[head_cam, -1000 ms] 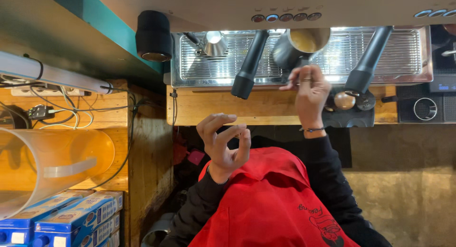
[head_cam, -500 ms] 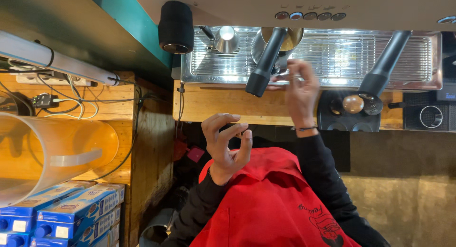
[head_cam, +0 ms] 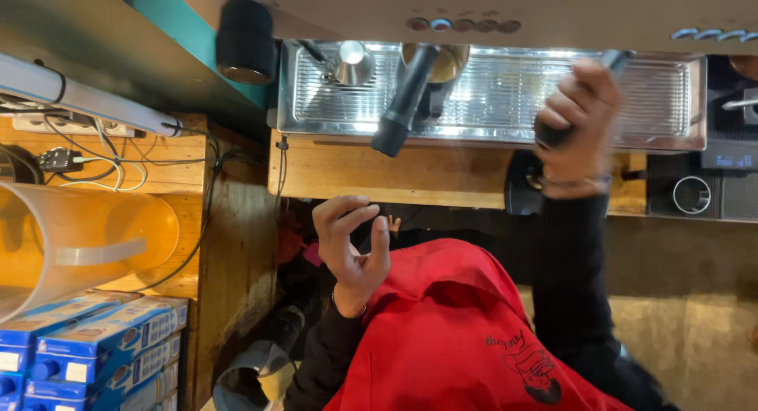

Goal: The person scoops ground coffee into a portafilter basket placed on a scale, levels the grounds with a finger, tamps the coffee using a tamper, and then wipes the portafilter with a cloth. This process is repeated multiple times.

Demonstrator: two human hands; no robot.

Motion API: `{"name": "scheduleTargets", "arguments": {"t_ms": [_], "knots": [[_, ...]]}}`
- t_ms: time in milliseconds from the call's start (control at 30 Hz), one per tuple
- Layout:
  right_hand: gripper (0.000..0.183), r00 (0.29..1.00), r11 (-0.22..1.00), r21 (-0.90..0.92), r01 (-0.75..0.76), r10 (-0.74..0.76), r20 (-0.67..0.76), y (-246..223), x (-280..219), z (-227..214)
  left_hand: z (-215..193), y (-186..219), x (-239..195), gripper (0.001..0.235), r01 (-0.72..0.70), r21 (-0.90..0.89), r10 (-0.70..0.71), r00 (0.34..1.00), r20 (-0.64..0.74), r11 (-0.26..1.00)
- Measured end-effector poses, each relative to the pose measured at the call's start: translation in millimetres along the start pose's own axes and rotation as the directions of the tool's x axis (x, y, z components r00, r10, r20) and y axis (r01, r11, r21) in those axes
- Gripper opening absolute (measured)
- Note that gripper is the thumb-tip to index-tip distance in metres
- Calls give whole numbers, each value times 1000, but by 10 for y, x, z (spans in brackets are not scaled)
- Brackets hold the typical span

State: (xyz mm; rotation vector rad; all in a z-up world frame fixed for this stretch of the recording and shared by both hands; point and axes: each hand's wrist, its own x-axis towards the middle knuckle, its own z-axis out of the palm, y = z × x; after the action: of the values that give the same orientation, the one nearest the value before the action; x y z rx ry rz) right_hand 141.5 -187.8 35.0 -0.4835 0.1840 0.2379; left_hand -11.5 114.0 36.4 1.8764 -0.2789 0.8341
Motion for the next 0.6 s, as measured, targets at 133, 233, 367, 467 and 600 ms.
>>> {"name": "scheduleTargets", "arguments": {"t_ms": [133, 233, 367, 467, 600], "knots": [[33, 929, 927, 209, 311, -250, -272, 306, 402, 66, 158, 289, -65, 10, -26, -12, 27, 1000, 11, 1000], [37, 911, 934, 149, 324, -265, -316, 331, 374, 107, 301, 345, -139, 13, -36, 9, 35, 999, 12, 999], [35, 970, 989, -138, 50, -81, -230, 384, -294, -329, 416, 140, -443, 34, -108, 19, 109, 992, -69, 994], [34, 951, 954, -229, -193, 124, -284, 652, -1002, -254, 431, 43, -816, 50, 109, -80, -118, 986, -119, 991], [31, 835, 782, -300, -546, 479, -270, 1181, -1393, -232, 113, -220, -1543, 53, 359, 48, -330, 897, -295, 932]]}}
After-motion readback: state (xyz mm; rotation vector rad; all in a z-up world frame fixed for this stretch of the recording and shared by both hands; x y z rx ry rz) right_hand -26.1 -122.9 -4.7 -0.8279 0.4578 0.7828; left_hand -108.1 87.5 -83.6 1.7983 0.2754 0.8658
